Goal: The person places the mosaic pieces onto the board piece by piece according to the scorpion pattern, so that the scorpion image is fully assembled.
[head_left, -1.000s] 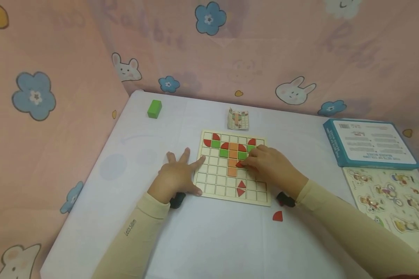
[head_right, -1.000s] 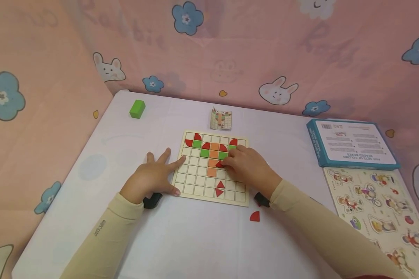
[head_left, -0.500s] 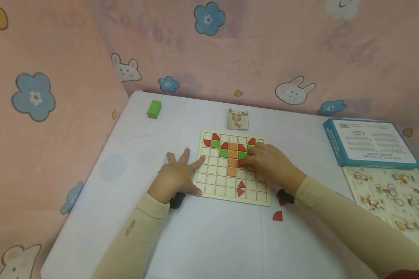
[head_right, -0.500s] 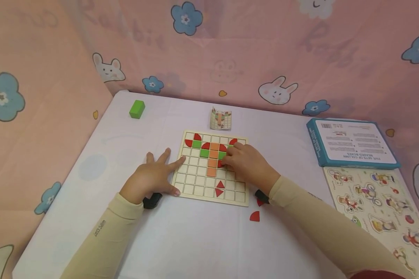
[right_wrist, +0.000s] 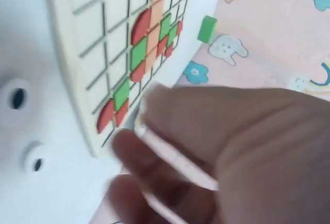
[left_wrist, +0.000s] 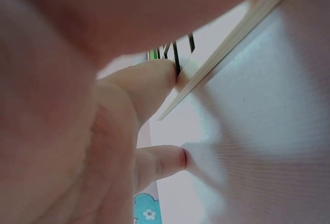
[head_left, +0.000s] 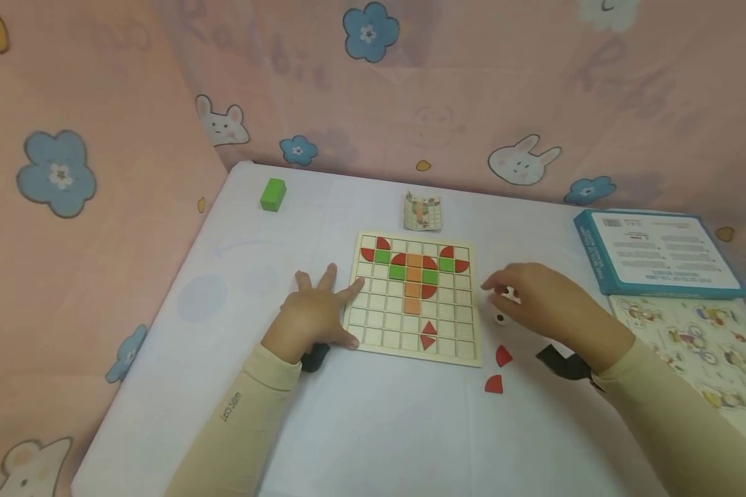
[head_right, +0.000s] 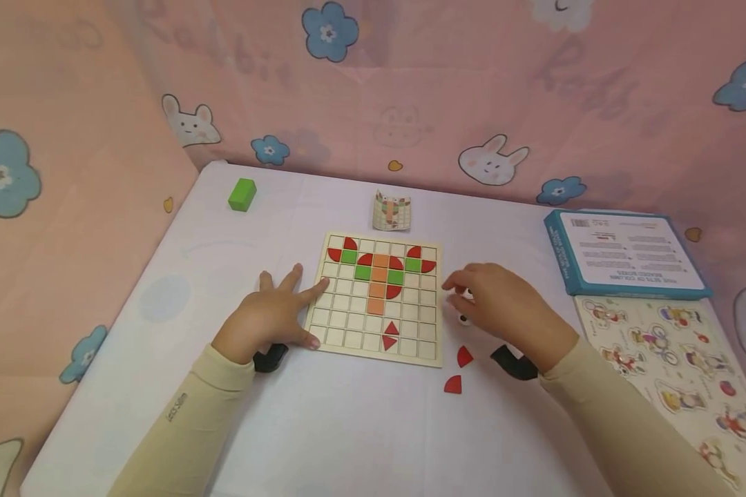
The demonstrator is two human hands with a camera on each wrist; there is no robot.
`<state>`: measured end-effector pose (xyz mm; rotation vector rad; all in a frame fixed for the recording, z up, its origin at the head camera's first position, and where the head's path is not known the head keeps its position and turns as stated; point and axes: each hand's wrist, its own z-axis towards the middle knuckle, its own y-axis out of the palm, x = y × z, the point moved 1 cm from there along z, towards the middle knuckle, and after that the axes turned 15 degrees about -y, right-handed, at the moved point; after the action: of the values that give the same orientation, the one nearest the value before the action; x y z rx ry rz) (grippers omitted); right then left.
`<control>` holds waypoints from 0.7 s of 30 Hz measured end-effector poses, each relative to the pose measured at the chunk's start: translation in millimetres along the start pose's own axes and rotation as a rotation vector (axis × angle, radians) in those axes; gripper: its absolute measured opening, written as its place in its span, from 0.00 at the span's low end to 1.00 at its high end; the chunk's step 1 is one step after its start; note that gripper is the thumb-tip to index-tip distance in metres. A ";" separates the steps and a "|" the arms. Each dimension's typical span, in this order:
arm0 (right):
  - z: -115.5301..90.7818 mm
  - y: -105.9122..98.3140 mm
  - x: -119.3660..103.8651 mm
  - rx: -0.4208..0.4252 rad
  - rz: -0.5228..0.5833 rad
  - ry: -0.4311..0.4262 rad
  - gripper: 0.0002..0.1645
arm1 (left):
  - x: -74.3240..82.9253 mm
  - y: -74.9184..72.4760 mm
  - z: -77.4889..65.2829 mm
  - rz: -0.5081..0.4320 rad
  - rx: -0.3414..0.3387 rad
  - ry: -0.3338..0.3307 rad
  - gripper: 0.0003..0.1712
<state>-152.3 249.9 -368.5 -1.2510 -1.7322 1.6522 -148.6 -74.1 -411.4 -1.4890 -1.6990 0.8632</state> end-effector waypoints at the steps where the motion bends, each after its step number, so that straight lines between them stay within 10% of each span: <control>1: -7.3 3.0 0.8 -0.043 0.033 0.029 0.17 | -0.2 0.0 -0.3 0.000 0.001 -0.001 0.65; 7: -41.6 37.6 0.9 -0.146 0.162 0.123 0.22 | -0.1 0.5 -0.4 0.001 0.009 0.005 0.65; 21: -56.0 54.1 7.0 0.029 0.118 0.128 0.15 | -0.5 1.0 -0.8 -0.011 0.005 0.000 0.64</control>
<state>-93.8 279.8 -410.7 -1.4371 -1.5803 1.6179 -147.4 -74.5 -411.8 -1.4750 -1.7029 0.8606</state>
